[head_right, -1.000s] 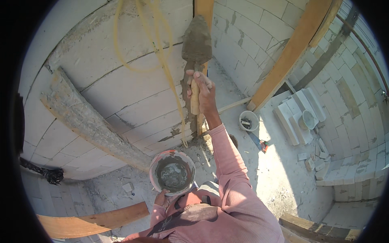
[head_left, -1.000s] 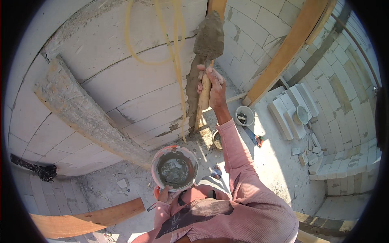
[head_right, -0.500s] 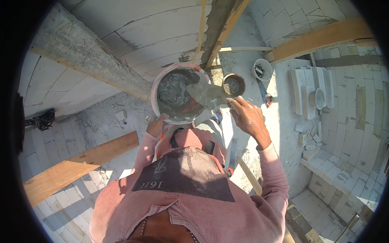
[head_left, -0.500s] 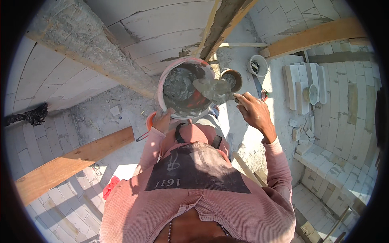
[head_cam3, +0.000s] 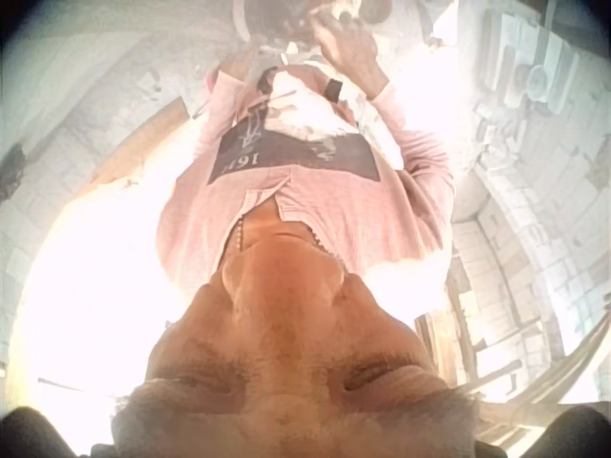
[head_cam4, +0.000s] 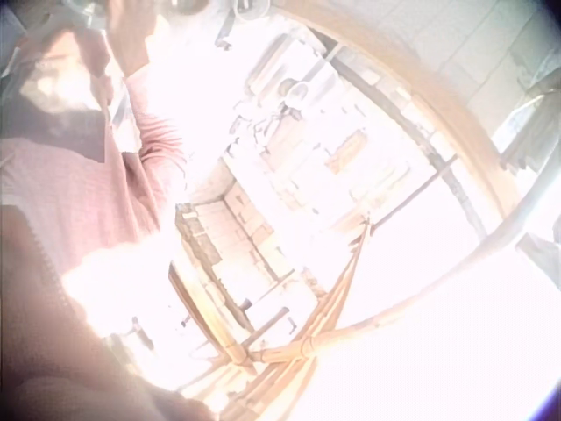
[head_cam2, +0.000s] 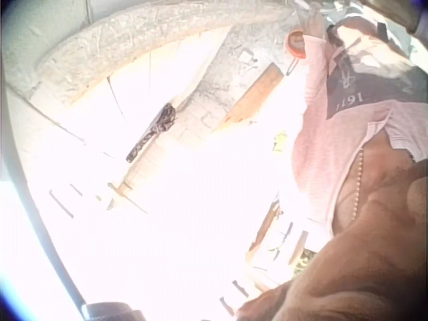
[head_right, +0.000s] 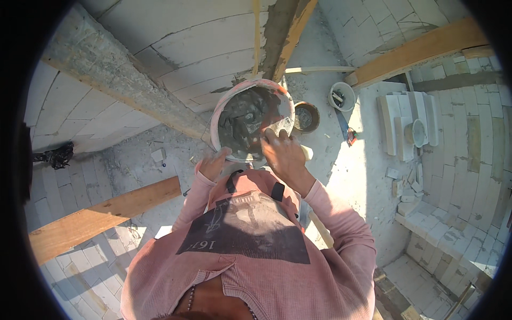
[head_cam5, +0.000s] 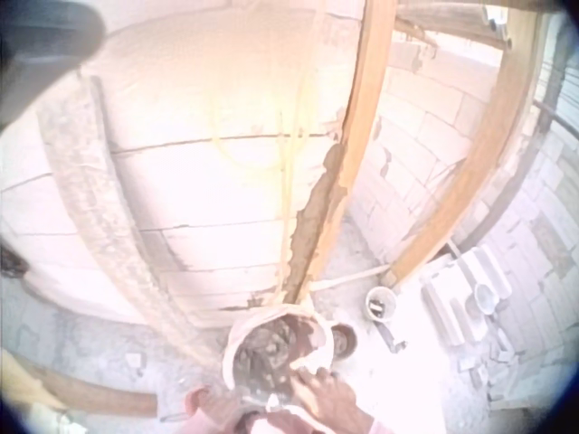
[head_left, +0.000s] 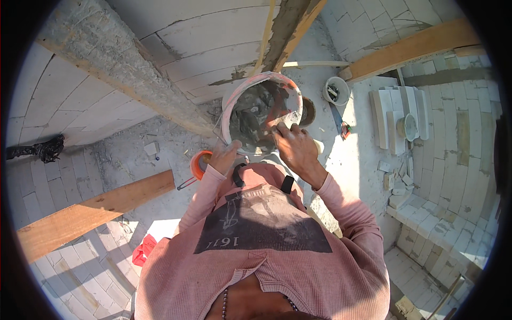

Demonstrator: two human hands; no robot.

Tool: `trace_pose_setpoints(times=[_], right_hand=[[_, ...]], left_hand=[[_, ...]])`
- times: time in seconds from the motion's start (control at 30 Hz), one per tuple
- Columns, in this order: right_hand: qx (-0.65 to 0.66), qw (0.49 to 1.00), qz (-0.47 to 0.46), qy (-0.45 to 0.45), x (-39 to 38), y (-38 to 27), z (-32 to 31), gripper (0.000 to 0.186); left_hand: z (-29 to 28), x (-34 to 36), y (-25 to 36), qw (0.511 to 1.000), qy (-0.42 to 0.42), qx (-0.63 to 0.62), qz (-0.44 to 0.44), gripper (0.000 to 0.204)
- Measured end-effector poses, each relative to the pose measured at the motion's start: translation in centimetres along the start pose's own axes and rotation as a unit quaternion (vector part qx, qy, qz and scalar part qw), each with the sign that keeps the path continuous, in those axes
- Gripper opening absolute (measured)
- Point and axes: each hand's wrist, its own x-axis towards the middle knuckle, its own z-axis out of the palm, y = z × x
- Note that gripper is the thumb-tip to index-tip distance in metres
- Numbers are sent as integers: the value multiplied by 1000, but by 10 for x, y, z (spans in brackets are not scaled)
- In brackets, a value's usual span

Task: The person applies mortar to a vertical joint on a block wall using a trowel, scooping mortar from a bucket and smoothing it into the gap between blocks.

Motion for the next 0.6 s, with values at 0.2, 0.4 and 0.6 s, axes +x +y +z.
trace_pose_setpoints(times=[0.2, 0.4, 0.6], right_hand=[[87, 995, 54, 4, -12, 5, 1, 33], [348, 926, 109, 101, -61, 50, 12, 31], [359, 913, 116, 158, -68, 95, -14, 35]], left_hand=[[14, 0, 11, 1000, -9, 5, -14, 42], [14, 21, 30, 972, -78, -164, -147, 26], [33, 57, 45, 732, -12, -622, -278, 19]])
